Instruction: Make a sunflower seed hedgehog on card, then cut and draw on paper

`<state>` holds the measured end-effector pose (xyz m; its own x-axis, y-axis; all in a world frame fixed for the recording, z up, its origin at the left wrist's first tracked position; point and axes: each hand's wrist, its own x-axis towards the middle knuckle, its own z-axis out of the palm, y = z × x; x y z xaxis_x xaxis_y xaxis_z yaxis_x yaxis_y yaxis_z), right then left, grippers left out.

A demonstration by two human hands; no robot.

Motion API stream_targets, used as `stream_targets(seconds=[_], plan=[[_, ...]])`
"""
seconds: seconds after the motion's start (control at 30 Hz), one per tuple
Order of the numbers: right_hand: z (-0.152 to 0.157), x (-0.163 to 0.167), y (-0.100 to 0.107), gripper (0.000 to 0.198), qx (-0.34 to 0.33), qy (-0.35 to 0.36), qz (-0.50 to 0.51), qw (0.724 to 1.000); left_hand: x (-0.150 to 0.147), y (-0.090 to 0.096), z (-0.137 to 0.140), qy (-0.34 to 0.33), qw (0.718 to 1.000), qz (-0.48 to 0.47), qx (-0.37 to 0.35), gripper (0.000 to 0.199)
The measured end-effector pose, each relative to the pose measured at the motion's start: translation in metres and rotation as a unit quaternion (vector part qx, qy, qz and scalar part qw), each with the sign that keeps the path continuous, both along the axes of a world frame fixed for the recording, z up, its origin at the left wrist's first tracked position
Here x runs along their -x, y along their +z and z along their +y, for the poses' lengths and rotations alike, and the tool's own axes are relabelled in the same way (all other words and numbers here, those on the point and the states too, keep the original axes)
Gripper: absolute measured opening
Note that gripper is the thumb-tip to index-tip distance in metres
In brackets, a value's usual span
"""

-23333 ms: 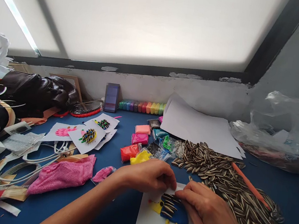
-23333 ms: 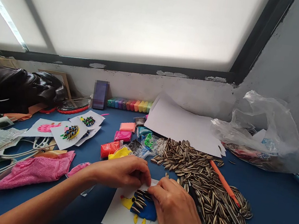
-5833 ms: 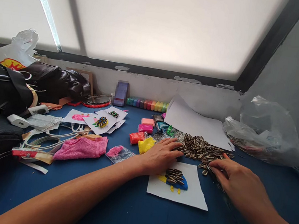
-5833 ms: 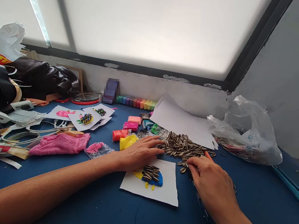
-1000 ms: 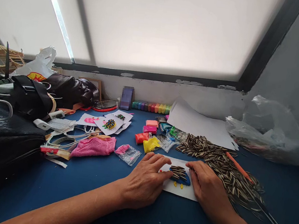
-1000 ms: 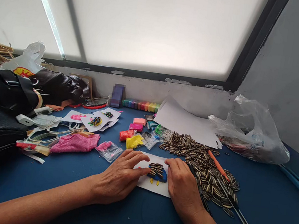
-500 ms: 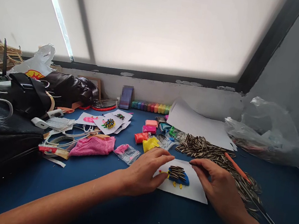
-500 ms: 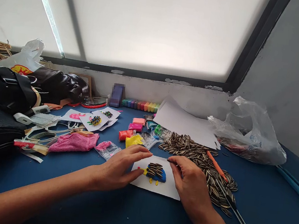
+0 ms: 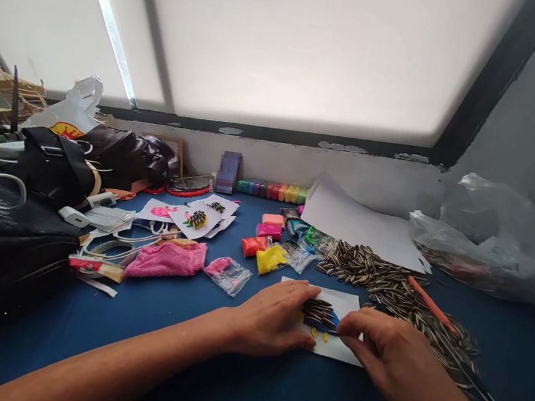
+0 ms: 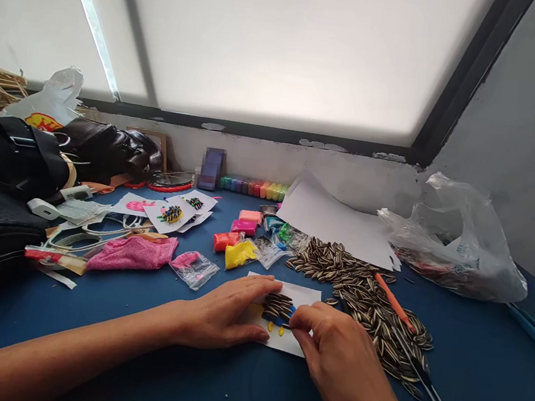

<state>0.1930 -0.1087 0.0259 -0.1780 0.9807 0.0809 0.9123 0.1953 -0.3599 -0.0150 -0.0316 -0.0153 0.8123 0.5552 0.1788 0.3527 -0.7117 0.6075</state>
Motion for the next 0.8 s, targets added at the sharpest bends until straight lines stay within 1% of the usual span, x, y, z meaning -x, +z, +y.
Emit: stream_targets(seconds=[0.13, 0.27, 0.47, 0.67, 0.8], plan=[[-0.001, 0.004, -0.005, 0.022, -0.002, -0.010, 0.001, 1.000, 0.001, -0.003, 0.001, -0.005, 1.000, -0.010, -0.011, 0.072], [-0.001, 0.006, -0.008, 0.023, -0.024, -0.007, -0.003, 1.000, 0.001, -0.004, 0.002, -0.006, 1.000, -0.010, -0.009, 0.072], [0.000, 0.007, -0.011, 0.022, -0.030, -0.002, -0.007, 1.000, 0.000, -0.003, 0.001, -0.009, 1.000, -0.012, -0.014, 0.071], [0.001, 0.008, -0.013, 0.025, -0.057, 0.008, -0.024, 0.998, 0.000, -0.003, 0.000, -0.012, 1.000, -0.011, -0.014, 0.070], [0.001, 0.007, -0.016, 0.025, -0.063, 0.009, -0.050, 0.997, 0.001, -0.003, 0.000, -0.012, 1.000, -0.012, -0.019, 0.070]])
